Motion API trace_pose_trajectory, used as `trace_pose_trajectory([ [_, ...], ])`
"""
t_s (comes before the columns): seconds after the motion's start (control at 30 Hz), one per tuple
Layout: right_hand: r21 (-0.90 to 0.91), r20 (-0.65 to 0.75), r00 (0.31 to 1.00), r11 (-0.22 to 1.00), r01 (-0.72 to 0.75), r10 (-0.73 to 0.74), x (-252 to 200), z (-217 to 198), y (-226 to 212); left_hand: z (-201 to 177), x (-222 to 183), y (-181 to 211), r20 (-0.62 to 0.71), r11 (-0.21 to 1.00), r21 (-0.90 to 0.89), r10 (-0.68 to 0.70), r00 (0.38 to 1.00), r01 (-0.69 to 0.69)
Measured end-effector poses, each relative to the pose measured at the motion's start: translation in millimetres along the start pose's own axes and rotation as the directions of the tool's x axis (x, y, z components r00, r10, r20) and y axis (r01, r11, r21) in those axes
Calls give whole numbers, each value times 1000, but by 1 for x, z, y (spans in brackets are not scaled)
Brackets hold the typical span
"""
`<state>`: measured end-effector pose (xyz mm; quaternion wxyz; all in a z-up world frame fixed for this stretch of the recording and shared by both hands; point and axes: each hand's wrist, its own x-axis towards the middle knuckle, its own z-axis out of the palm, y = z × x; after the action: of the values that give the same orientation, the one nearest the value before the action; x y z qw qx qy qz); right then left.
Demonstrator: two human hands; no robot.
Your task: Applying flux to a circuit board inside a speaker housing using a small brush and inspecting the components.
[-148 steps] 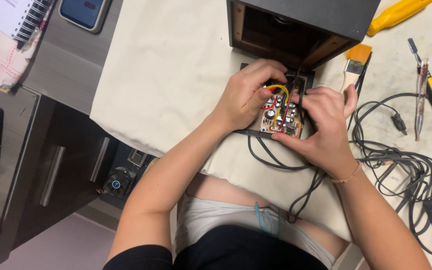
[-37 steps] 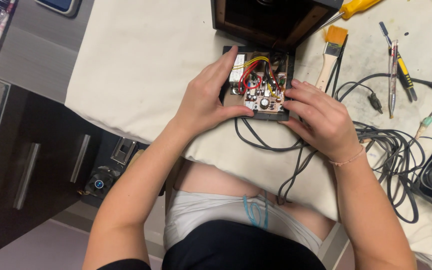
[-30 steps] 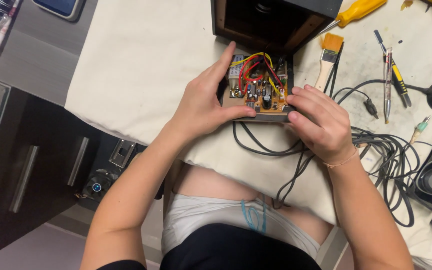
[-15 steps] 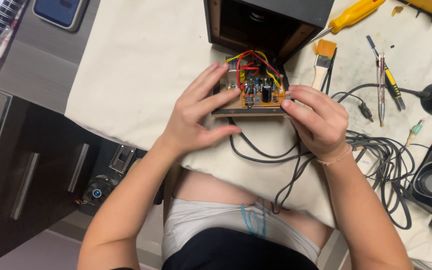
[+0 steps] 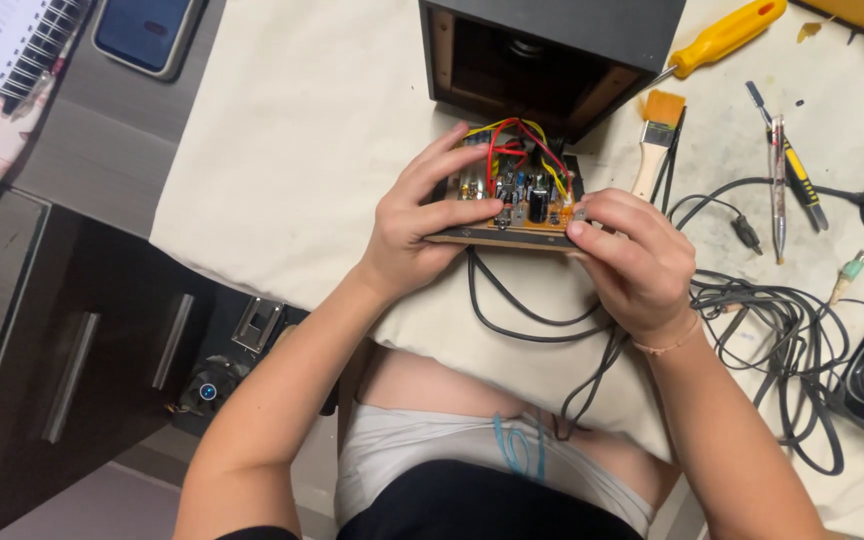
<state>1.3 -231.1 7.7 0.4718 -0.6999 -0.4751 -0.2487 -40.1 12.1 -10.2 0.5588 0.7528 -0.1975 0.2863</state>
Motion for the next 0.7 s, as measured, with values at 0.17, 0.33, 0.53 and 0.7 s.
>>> trace_pose_trajectory([
  [0.17, 26, 11, 1000, 1000, -12, 12, -8, 0, -2, -2, -2, 1, 41, 1000, 2, -14, 999, 14],
  [0.33, 174, -16, 975, 961, -216, 222, -18, 1, 4, -7, 4, 2, 66, 1000, -4, -17, 998, 17],
  [0.53, -7, 42, 975, 976, -218, 219, -16, 0, 2, -13, 3, -1, 142, 999, 9, 30, 989, -31],
  [0.7, -107, 26, 981, 976, -190, 194, -18, 1, 2, -12, 0, -4, 135, 996, 25, 79, 988, -84],
])
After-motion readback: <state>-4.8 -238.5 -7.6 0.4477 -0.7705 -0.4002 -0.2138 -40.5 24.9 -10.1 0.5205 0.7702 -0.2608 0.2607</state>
